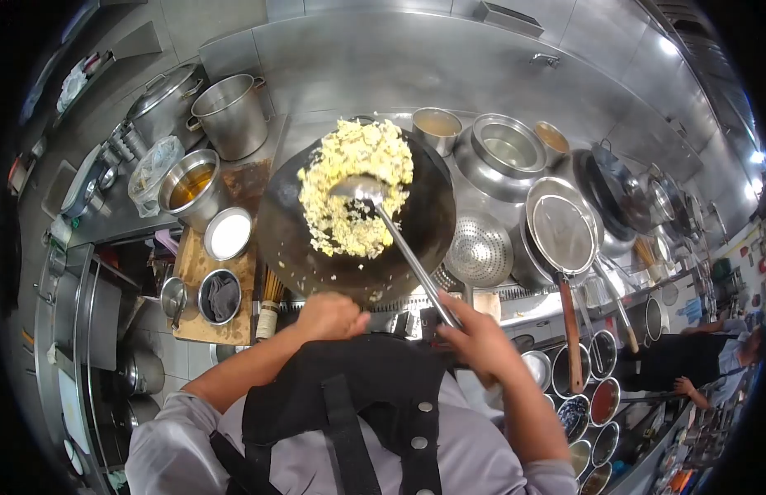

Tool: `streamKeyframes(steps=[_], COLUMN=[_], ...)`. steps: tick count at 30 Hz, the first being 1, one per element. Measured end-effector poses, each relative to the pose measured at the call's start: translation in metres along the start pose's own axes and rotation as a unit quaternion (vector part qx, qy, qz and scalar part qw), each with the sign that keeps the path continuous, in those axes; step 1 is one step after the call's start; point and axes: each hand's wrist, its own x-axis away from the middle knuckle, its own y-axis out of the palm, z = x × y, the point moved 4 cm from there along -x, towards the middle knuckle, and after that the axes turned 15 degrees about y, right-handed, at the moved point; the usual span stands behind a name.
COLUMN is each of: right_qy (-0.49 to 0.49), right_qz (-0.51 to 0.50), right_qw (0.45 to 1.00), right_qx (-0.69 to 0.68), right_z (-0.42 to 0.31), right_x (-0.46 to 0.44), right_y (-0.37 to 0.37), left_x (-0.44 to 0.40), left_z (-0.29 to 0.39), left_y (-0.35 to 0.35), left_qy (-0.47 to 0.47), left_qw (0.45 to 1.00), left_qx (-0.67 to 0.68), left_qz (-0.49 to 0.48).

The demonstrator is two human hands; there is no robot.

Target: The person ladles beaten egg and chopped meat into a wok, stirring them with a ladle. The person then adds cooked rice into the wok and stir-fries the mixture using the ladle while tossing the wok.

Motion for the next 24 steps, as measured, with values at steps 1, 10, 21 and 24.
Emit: streamKeyframes(steps=[1,10,21,24], right_qy=[0.078,-0.087,0.019,-0.025], right_qz=[-0.048,0.08,-0.061,-0.105], right_qw=[0.99,0.988,0.949,0.955], right_qx=[-0.111,0.098,-0.308,-0.277], right_z=[-0.003,0.003,-0.042,-0.073], right_x=[0.033,-0.036,-0.12,-0.109], right_y=[-0.01,0.01,0.072,0.068], left_x=[-0.015,-0.01,-0.076,-0.075], left_z=[-0.009,-0.014,-0.097,-0.099], left_y=[-0.014,0.021,0.002,0.004], left_qy=[0.004,-0.038,-0.015,-0.016], left_qw=[0.999,0.998,0.966,0.968], left_qx=[-0.036,-0.053,-0.126,-0.106], left_qz=[0.028,-0.023,0.225,0.227])
